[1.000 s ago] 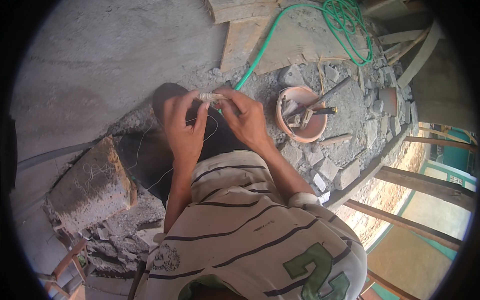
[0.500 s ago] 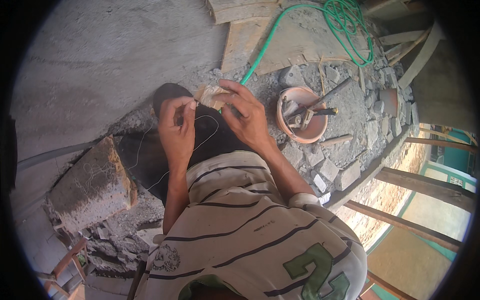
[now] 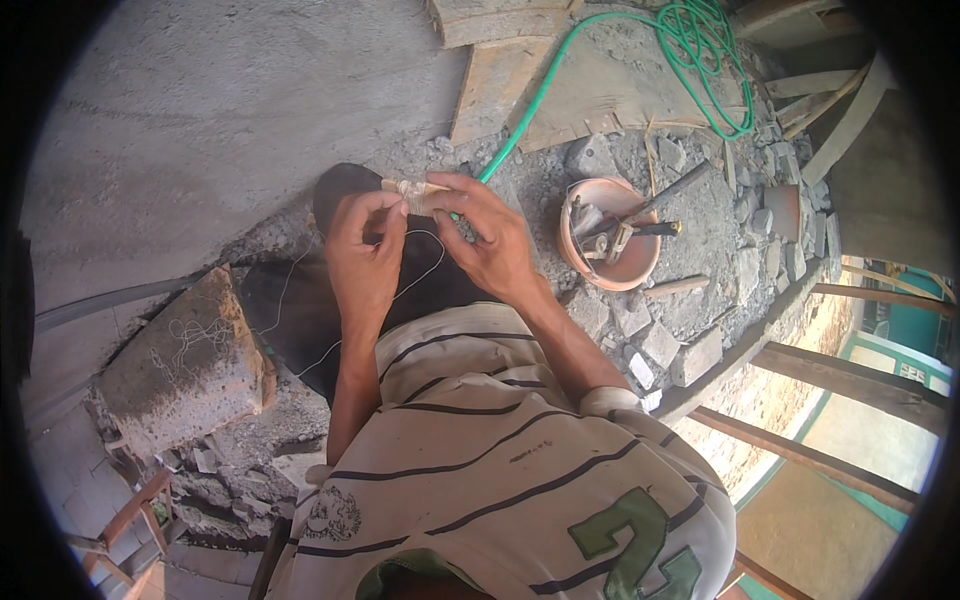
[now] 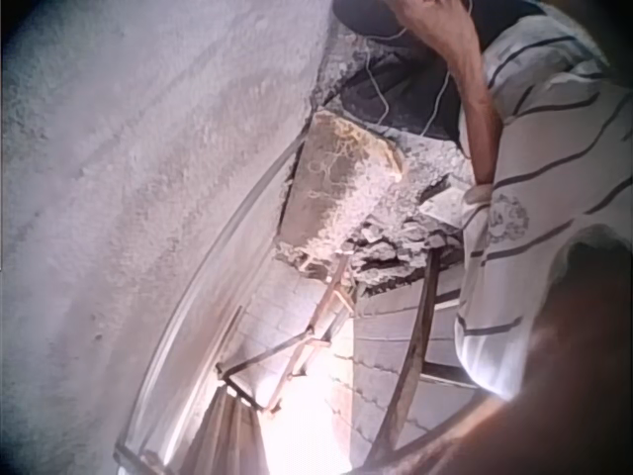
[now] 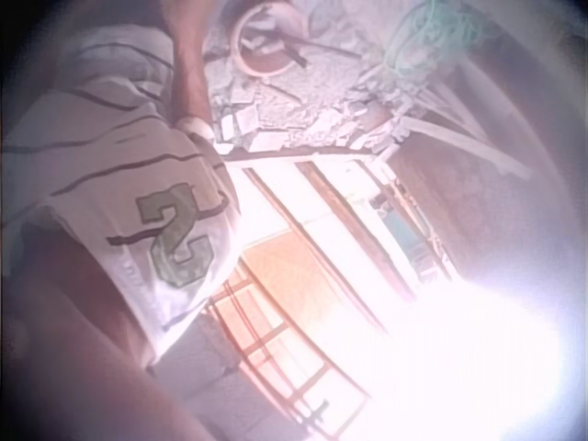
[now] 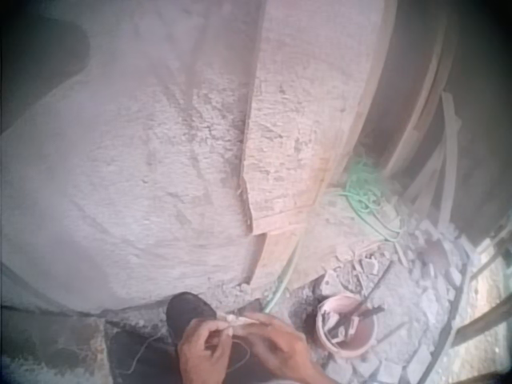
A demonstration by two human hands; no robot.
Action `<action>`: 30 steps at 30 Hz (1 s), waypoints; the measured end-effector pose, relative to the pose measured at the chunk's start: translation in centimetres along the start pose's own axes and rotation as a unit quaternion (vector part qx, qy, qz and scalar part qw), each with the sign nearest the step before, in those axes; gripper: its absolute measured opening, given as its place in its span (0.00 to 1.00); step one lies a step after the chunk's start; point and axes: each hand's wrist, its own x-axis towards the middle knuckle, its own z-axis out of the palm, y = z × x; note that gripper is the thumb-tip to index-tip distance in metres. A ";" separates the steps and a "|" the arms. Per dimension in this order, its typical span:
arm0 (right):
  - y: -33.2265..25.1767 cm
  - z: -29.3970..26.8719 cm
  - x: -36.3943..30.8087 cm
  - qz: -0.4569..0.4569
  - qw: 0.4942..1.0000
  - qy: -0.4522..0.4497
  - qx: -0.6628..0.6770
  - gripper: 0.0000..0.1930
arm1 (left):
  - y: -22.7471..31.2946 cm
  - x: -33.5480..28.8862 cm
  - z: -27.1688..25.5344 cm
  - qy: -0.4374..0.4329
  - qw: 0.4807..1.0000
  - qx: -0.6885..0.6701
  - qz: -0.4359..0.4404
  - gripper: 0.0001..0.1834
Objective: The person sits on a construction site floor and ties a white string around a small piece of plaster. They repeatedly wrap the string, adjust the knot, and pull it tight. The person then picks up a larger piece of plaster and places it on the floor.
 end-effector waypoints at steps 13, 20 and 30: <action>1.2 0.4 -0.2 -0.007 0.999 0.015 0.044 0.12 | 0.6 0.1 -0.7 0.061 0.992 -0.090 -0.057 0.13; 0.7 -0.6 0.3 -0.037 0.998 0.002 0.053 0.09 | -1.8 0.6 -3.3 -0.171 0.980 -0.094 -0.030 0.14; 1.1 -1.3 -0.9 -0.043 0.999 -0.011 -0.007 0.10 | 0.1 0.7 -1.2 -0.194 0.975 0.095 0.052 0.08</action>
